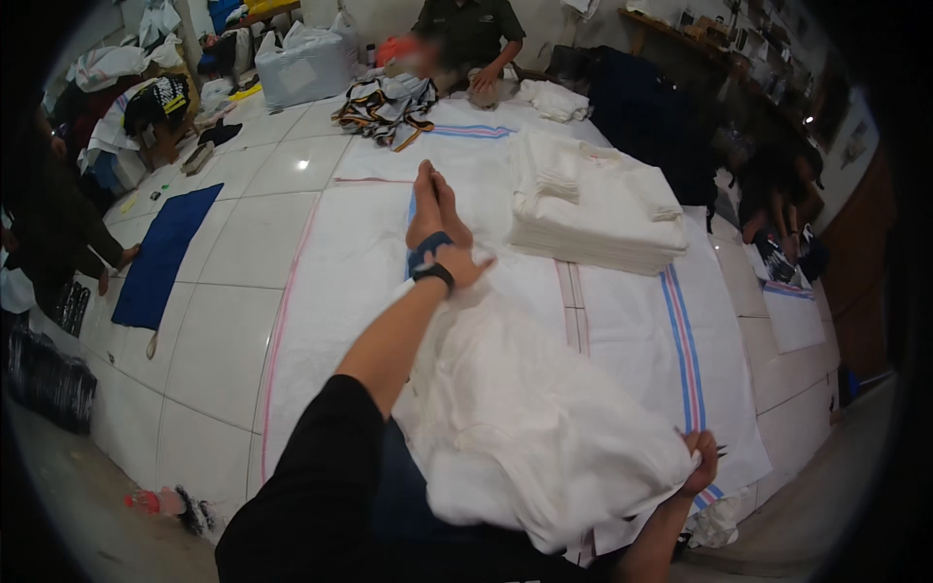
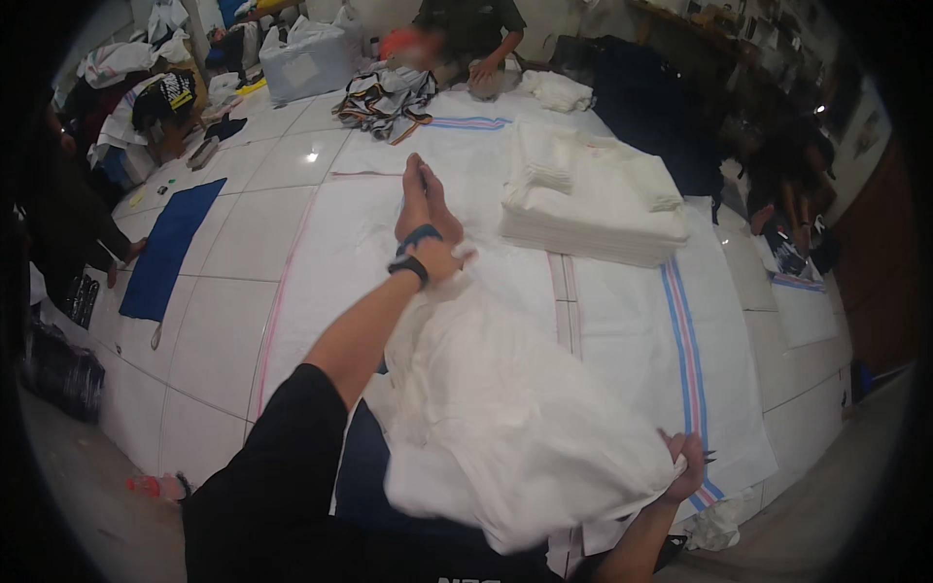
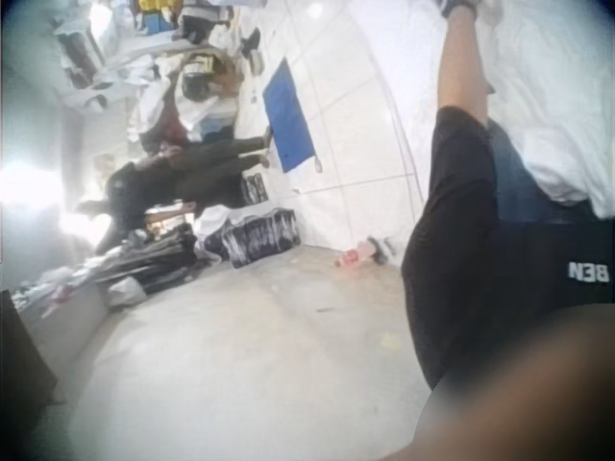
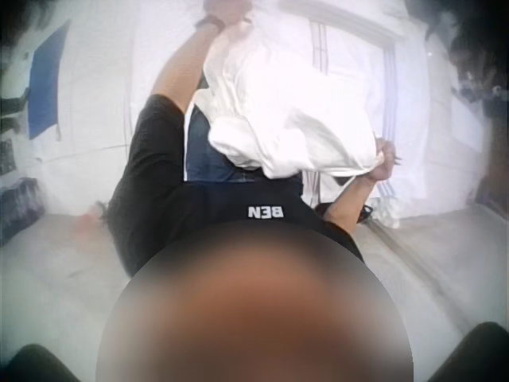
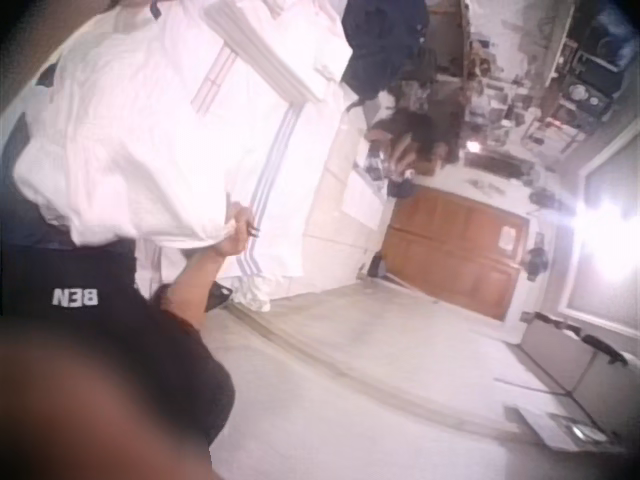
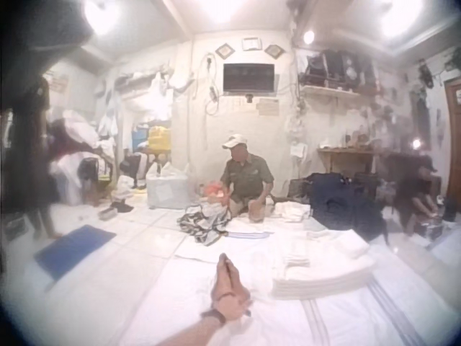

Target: The person sits on the floor and folds white shirts, then uses small scissors to trim loose threads from the collars and edges. The person handles shirts one at a time, smoothing them before cutting.

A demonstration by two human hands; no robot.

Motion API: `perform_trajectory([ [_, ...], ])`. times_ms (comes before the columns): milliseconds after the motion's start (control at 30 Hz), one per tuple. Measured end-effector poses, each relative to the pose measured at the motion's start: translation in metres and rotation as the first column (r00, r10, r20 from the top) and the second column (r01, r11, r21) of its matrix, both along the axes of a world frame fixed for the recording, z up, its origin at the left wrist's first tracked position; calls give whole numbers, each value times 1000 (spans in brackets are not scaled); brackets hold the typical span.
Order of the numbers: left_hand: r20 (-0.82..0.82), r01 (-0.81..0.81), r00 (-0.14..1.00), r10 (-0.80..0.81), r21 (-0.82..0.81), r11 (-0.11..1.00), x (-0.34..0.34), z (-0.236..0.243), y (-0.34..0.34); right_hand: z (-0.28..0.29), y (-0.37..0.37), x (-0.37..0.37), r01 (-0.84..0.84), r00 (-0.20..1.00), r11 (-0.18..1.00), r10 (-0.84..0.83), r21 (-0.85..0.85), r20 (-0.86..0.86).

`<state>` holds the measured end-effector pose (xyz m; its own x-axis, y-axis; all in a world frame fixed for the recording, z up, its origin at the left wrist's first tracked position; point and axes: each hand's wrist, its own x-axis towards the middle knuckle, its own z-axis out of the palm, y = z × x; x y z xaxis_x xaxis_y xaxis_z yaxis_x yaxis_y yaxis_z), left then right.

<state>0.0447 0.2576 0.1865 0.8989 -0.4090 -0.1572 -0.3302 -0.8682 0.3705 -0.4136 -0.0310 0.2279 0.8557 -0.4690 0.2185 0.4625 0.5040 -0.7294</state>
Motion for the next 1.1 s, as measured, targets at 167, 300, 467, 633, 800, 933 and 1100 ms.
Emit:
perform_trajectory([
  [167, -263, 442, 895, -359, 424, 791, -29, -24, -58, -139, -35, -54, 407, 669, 910, -357, -81, -652],
  [300, -324, 522, 843, -429, 304, 797, -20, -12, -66, -211, -9, -69, 125, 447, 985, 50, 117, -893],
  [467, -254, 19, 947, -195, -563, 826, -26, 9, -13, -188, -8, -38, -160, 148, 933, -300, -322, -942],
  [633, 26, 71, 992, -120, -919, 389, -61, 102, 83, -28, -53, 24, 447, 547, 634, -752, -631, -367],
  [800, 583, 440, 623, 522, -813, 381, -138, 204, 171, 118, -31, 86, 684, 677, 459, -690, -567, 257],
  [933, 670, 516, 272, 691, -707, 483, -181, 227, 216, 163, 4, 102, 750, 659, 503, -620, -429, 426],
  [1100, 604, 549, 251, 756, -732, 403, -212, 252, 257, 177, 15, 93, 806, 588, 437, -515, -399, 623],
])
